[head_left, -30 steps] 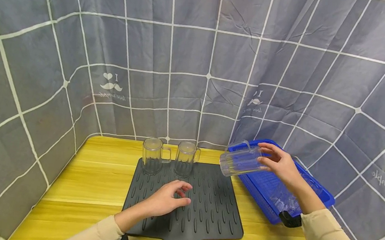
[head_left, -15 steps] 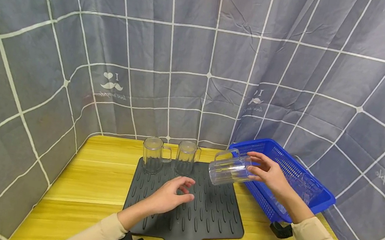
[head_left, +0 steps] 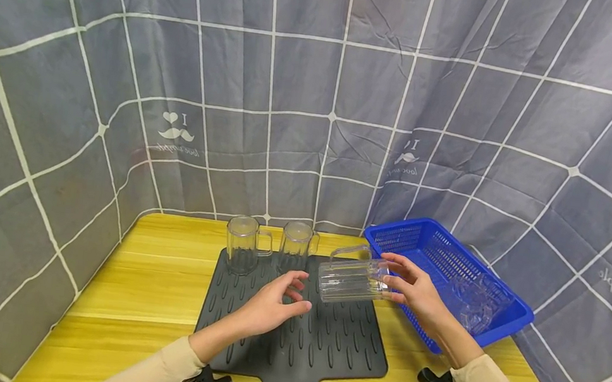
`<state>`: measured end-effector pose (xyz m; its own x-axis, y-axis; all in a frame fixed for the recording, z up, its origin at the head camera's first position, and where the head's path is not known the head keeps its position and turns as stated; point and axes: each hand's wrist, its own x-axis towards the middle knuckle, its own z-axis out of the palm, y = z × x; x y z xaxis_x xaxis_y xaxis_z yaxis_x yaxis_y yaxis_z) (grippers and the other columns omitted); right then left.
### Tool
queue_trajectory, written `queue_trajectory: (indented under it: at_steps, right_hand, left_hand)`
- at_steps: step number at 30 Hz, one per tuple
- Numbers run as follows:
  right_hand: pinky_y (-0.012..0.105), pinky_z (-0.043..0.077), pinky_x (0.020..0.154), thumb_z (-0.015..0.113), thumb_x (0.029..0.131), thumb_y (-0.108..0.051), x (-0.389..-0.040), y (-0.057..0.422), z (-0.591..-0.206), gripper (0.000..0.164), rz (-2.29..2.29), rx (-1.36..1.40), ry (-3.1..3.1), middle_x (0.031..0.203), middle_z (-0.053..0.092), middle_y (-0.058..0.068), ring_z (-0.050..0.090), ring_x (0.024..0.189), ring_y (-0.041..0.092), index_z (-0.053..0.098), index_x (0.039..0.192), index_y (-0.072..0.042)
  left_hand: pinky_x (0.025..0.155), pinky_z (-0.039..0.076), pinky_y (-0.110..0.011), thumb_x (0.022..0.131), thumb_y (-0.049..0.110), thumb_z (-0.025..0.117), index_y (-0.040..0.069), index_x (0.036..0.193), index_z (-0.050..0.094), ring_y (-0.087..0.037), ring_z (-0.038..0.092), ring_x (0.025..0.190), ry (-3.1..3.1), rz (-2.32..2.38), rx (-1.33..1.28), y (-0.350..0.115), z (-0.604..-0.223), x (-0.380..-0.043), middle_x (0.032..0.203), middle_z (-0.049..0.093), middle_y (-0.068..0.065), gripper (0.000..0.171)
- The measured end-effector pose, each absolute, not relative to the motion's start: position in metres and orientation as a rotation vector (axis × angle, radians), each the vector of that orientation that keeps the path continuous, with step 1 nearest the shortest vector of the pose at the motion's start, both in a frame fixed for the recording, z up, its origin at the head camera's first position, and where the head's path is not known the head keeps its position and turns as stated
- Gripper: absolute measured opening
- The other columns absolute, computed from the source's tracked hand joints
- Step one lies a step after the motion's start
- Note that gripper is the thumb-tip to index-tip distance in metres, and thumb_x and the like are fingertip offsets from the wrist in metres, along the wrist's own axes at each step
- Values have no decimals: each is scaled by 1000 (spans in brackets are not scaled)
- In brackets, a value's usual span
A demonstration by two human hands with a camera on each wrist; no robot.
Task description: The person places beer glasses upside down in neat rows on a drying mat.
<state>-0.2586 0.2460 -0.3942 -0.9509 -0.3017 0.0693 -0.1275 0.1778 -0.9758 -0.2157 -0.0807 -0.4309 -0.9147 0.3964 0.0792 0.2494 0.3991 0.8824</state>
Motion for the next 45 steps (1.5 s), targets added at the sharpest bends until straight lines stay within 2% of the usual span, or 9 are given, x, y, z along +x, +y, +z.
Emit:
queue_trajectory:
  at_steps: [4,8,13,20,28,35,41,45]
  right_hand:
    - [38,57,90,64,100,-20,-254,240,-399,51,-1943,-437,2215,138,52,5,62,113,11,46,147,-12]
    - [38,58,87,63,100,-14,-251,233,-404,48,-2020,-479,2103,132,54,4,63,110,14,48,145,-11]
    - [38,59,85,61,101,-13,-248,227,-409,45,-2041,-495,2059,129,56,0,63,110,14,48,144,-12]
    - [39,59,86,59,101,-13,-246,219,-415,52,-2044,-483,2021,131,56,2,64,111,16,39,149,-2]
    - [40,56,88,56,102,-13,-245,216,-417,51,-2040,-477,1988,138,49,2,60,114,18,37,149,-3]
    - [43,53,93,52,103,-15,-244,219,-423,46,-2056,-462,1887,141,44,0,53,118,20,38,147,-11]
    - [45,53,96,44,107,-15,-245,225,-423,45,-2092,-468,1770,136,49,3,59,117,20,32,150,-9]
    - [45,53,97,45,108,-18,-246,227,-421,47,-2090,-448,1732,135,50,4,60,117,22,31,152,-9]
  left_hand:
    - [95,51,-50,98,40,66,18,152,40,-26,59,122,2491,1555,573,-79,-429,-216,140,53,-11,63]
    - [96,50,-51,98,38,65,15,154,37,-27,59,123,2482,1561,566,-78,-428,-216,140,52,-12,66]
    - [97,50,-49,96,42,68,18,156,31,-27,57,125,2454,1586,548,-78,-428,-216,141,51,-9,74]
    - [95,51,-46,93,45,71,22,158,26,-27,53,129,2433,1629,513,-77,-428,-217,147,46,-10,83]
    - [89,53,-41,95,36,71,20,155,34,-27,53,122,2387,1751,517,-76,-427,-220,142,47,-13,73]
    - [89,52,-42,93,34,74,23,151,43,-26,54,119,2403,1799,482,-73,-421,-218,141,50,-10,66]
    - [83,51,-37,91,37,76,24,149,48,-23,56,111,2457,1804,477,-67,-418,-224,132,57,-8,66]
    - [79,51,-36,90,39,76,26,146,52,-21,58,106,2500,1811,477,-65,-414,-230,126,60,-7,63]
